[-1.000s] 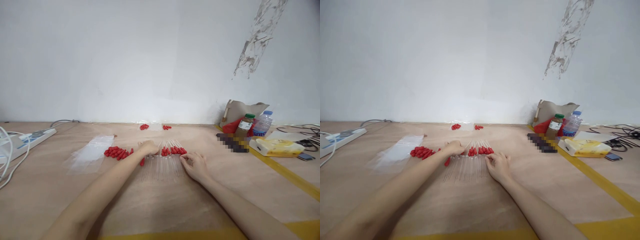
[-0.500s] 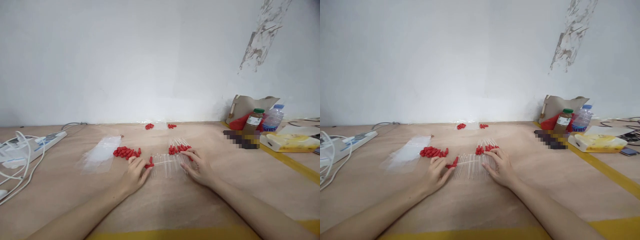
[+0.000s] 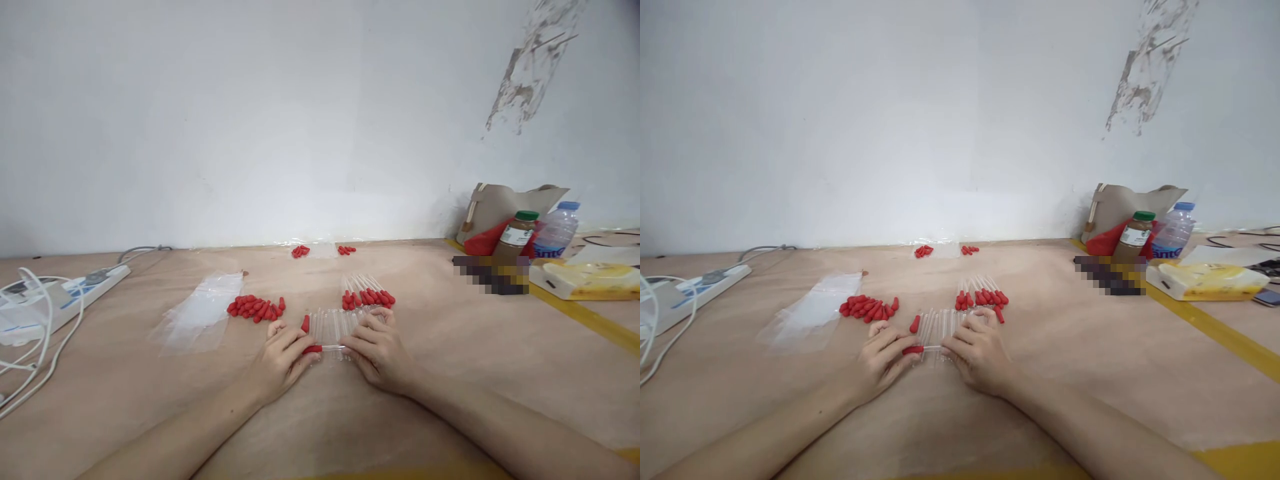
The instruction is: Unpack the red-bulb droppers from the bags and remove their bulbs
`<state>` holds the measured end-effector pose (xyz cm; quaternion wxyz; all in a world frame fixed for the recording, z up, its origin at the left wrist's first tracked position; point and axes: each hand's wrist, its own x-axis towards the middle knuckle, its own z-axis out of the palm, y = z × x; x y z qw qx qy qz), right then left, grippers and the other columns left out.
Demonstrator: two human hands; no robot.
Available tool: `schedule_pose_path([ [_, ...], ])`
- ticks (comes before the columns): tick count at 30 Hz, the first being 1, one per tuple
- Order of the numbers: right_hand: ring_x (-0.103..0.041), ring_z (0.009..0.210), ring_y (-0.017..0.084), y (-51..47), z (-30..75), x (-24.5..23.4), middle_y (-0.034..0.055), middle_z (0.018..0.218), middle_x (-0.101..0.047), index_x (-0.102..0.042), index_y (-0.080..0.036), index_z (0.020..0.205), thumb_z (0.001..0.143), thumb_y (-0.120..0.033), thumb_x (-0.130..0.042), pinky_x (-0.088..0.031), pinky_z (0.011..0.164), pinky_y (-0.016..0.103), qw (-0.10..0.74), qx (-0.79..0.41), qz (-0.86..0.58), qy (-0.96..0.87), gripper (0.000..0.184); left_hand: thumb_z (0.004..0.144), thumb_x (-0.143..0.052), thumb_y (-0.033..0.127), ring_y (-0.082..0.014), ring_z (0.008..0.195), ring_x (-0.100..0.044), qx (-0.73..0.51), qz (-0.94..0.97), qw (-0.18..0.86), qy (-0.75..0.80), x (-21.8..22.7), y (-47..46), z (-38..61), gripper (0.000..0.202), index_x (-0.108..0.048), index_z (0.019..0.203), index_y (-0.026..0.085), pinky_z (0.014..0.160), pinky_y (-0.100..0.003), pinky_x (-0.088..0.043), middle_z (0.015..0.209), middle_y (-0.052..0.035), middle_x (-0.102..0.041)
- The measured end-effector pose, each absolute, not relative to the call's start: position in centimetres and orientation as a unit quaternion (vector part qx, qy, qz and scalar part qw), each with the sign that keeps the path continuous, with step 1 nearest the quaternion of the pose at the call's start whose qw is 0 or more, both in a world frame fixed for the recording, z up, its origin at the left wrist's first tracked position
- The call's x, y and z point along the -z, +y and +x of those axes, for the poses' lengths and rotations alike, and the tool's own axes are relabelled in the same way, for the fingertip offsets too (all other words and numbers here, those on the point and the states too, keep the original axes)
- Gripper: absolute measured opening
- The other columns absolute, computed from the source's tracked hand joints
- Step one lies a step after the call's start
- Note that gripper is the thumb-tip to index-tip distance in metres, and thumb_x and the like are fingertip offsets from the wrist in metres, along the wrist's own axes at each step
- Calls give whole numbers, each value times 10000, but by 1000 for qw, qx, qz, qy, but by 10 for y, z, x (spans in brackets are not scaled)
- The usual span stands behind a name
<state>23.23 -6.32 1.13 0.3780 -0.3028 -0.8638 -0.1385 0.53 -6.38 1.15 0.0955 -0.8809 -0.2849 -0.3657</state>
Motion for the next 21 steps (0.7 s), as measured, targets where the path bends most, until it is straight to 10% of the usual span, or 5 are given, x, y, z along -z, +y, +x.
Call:
schedule_pose_path([
  [10, -448, 631, 129, -71, 245, -13, -23, 528, -519, -620, -216, 732, 822, -207, -460, -249, 790, 363, 372, 119, -310, -867, 184, 858, -432, 171, -135, 658, -487, 321, -891, 83, -309, -13, -66, -8, 154, -558, 770, 185, 749, -341, -353, 671, -15, -550],
  [21, -493, 618, 122, -52, 250, -13, -17, 614, -648, -672, -243, 783, 811, -230, -517, -252, 770, 347, 446, 172, -434, -763, 159, 846, -434, 167, -166, 888, -521, 426, -807, 82, -401, -19, -49, -20, 272, -551, 1089, 204, 775, -298, -445, 934, -63, -505],
])
